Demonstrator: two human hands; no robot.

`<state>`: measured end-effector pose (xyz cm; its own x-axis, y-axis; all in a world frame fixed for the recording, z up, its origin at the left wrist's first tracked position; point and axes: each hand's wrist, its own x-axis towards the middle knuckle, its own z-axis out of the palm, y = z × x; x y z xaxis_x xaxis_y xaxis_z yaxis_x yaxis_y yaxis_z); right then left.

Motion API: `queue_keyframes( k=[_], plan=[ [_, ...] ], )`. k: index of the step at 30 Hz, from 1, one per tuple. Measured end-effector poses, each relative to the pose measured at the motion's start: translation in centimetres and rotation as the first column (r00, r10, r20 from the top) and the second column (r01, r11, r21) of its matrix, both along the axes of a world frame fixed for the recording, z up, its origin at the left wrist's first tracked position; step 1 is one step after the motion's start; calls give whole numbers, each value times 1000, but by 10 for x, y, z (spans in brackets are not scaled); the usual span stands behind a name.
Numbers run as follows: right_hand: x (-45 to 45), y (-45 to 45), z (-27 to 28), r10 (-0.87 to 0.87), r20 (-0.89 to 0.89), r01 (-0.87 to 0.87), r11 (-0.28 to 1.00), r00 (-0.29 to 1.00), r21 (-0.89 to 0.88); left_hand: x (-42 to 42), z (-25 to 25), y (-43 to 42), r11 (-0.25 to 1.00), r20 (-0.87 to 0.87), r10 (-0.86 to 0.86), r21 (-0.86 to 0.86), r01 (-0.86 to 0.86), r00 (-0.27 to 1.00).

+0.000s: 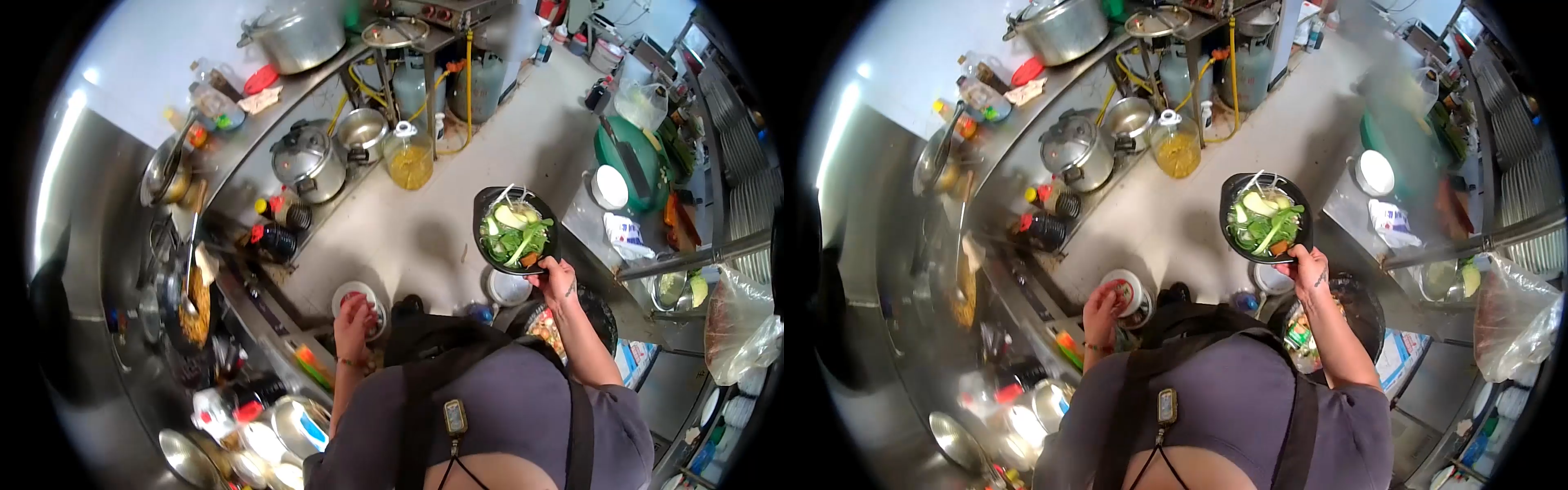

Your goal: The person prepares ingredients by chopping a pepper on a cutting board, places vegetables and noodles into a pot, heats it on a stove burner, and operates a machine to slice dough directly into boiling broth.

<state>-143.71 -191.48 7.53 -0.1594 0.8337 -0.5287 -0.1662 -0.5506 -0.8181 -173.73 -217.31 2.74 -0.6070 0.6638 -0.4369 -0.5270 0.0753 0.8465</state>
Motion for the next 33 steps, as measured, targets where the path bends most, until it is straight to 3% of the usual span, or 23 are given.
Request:
queue_keyframes(
  k=[2, 6, 8, 12, 19, 22, 28, 30, 32, 33],
  plan=[
    [-25, 19, 13, -107, 32, 107, 994, 994, 6, -42, 5, 50, 999, -35, 10, 53, -8, 999],
    [-56, 80, 13, -151, -83, 149, 989, 985, -23, -115, 52, 138, 996, -141, -73, 47, 80, 987],
    [-76, 115, 19, -188, -20, 188, 982, 982, -2, -143, 53, 179, 979, -181, -173, 76, 189, 968],
    [-102, 202, 15, -179, 0, 179, 983, 984, 48, -174, 28, 256, 971, -173, -233, 10, 238, 957],
    [-166, 404, 23, -100, 2, 99, 992, 995, 84, -196, -17, 388, 969, -95, -165, -203, 143, 982],
    [-205, 495, 39, -101, -32, 103, 990, 994, 96, -202, -14, 444, 969, 21, -158, -187, 159, 987],
    [-283, 671, 73, -10, -98, 31, 976, 995, 215, -220, -8, 547, 957, 39, -179, -224, 183, 983],
    [-309, 720, 80, 4, -131, 29, 967, 991, 254, -227, -14, 588, 955, 11, -212, -212, 209, 977],
    [-332, 765, 90, 57, -140, -17, 963, 989, 271, -238, -22, 631, 957, 45, -280, -67, 283, 959],
    [-348, 784, 97, 43, -128, -5, 959, 991, 285, -245, -26, 659, 935, 38, -331, -118, 334, 943]
  ],
)
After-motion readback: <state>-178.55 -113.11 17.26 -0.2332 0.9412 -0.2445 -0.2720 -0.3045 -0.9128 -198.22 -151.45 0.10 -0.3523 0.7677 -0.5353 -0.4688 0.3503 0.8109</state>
